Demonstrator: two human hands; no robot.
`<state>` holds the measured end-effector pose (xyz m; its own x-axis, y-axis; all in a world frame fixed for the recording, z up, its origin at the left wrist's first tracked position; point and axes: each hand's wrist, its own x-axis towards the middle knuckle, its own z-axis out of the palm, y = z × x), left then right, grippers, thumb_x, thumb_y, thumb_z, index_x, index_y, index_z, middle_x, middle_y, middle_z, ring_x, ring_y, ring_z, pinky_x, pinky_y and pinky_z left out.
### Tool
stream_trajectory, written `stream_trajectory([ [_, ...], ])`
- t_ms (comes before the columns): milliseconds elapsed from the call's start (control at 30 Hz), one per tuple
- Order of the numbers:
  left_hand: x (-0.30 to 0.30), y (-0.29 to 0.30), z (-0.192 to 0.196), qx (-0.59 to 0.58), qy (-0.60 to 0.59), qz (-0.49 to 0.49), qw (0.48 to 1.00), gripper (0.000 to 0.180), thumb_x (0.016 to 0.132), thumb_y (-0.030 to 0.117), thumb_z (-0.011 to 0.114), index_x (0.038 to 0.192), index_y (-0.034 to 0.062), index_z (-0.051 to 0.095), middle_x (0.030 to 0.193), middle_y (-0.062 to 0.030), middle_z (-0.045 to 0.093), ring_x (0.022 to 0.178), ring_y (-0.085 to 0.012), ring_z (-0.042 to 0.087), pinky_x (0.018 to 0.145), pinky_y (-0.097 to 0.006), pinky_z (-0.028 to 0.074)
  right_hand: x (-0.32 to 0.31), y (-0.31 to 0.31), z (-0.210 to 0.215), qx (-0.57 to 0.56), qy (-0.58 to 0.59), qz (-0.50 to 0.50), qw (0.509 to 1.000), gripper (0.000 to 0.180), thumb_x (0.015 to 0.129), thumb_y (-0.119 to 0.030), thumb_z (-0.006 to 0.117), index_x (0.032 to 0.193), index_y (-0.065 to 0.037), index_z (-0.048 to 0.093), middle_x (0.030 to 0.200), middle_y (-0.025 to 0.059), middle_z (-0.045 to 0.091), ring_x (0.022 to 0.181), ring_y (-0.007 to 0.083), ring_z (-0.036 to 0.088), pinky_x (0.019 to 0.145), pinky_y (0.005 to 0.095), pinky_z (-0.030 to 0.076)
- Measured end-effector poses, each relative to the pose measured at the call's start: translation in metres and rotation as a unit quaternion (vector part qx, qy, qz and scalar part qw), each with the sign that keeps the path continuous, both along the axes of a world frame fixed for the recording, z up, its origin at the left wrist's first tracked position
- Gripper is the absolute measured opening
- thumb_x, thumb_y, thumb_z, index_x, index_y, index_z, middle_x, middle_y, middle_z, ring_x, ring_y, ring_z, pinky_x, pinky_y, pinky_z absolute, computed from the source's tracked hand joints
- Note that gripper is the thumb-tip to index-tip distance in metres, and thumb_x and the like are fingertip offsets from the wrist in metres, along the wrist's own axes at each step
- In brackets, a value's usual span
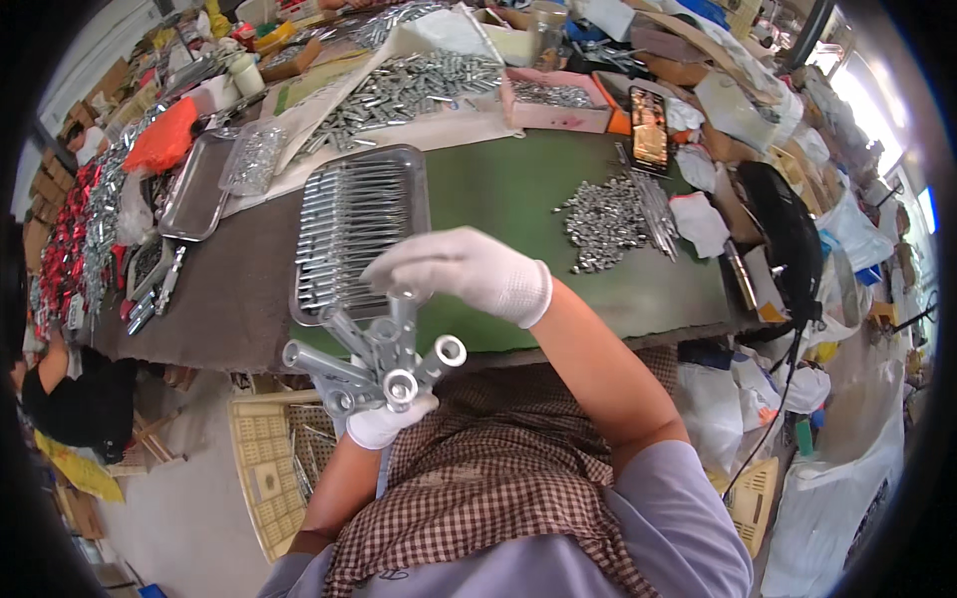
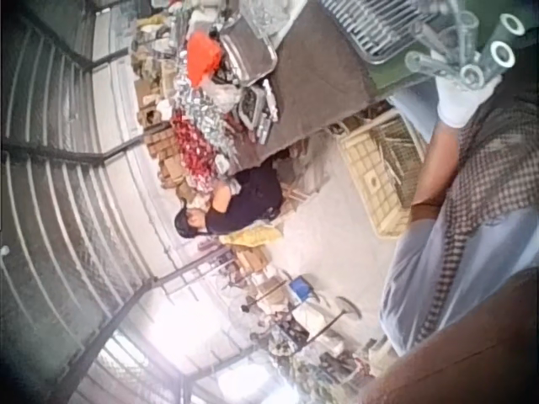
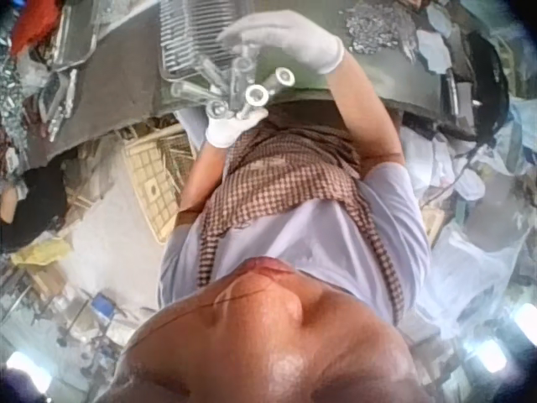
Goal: The person assembles metal components by taking metal rods from a tray and inserting them into hollow metal cylinders by hand, then arranging the assembled pieces on the workbench.
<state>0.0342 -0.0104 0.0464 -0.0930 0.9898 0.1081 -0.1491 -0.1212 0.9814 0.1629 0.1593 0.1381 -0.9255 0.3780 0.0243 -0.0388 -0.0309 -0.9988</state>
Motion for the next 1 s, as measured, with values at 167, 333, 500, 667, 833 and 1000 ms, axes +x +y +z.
stream_trajectory([
  [167,0.021,0.009,-0.013,0.067,0.042,-0.145,0.986,0.09,0.062,0.017,0.086,0.131,0.0075,0.029,0.101,-0.0005,0.056,0.093,-0.0138,0.056,0.086,-0.035,0.045,0.02,-0.005,0.005,-0.039,0.007,0.117,0.992,0.035,0.087,-0.017,0.064,0.116,0.004,0.061,0.105,0.009,0.065,0.095,0.015,0.06,0.085,0.0268,0.046],
  [333,0.034,0.029,-0.017,0.054,-0.016,-0.238,0.97,0.106,0.061,0.013,0.087,0.142,0.0086,0.018,0.108,-0.0005,0.054,0.095,-0.0127,0.055,0.083,-0.034,0.047,0.048,-0.01,0.02,0.017,0.03,0.069,0.997,0.03,0.087,-0.018,0.065,0.109,0.003,0.063,0.102,0.0087,0.065,0.094,0.0143,0.059,0.084,0.0281,0.047],
  [500,0.039,0.04,-0.003,0.075,-0.016,-0.225,0.971,0.095,0.066,0.011,0.084,0.141,0.0035,0.026,0.115,-0.0021,0.051,0.093,-0.011,0.052,0.081,-0.029,0.046,0.066,0.006,0.038,-0.09,0.193,-0.154,0.965,0.034,0.086,-0.024,0.066,0.109,0.0,0.057,0.103,0.0075,0.062,0.093,0.0157,0.059,0.083,0.0295,0.047],
  [667,0.032,0.031,-0.022,0.02,-0.065,-0.174,0.982,0.089,0.063,0.015,0.087,0.135,0.0004,0.035,0.109,-0.003,0.053,0.093,-0.0117,0.054,0.08,-0.028,0.046,0.077,0.034,0.05,-0.015,0.146,-0.269,0.952,0.029,0.086,-0.019,0.068,0.106,-0.003,0.056,0.102,0.0059,0.06,0.093,0.0135,0.057,0.083,0.0301,0.046],
  [833,0.012,0.041,-0.03,0.036,-0.053,-0.094,0.993,0.083,0.062,0.013,0.087,0.129,0.0014,0.04,0.104,-0.0027,0.054,0.09,-0.0127,0.055,0.078,-0.03,0.048,0.078,0.047,0.05,0.092,0.04,-0.331,0.938,0.026,0.086,-0.015,0.064,0.106,0.0,0.057,0.101,0.0035,0.059,0.093,0.0104,0.055,0.084,0.0275,0.044],
  [1000,0.019,0.042,-0.02,0.012,-0.052,-0.029,0.998,0.08,0.06,0.016,0.089,0.124,0.0029,0.042,0.095,-0.0015,0.058,0.082,-0.013,0.058,0.072,-0.03,0.049,0.074,0.061,0.023,0.099,0.05,-0.393,0.913,0.026,0.084,-0.013,0.068,0.105,0.001,0.06,0.089,0.0011,0.062,0.078,0.0066,0.057,0.068,0.0223,0.047],
])
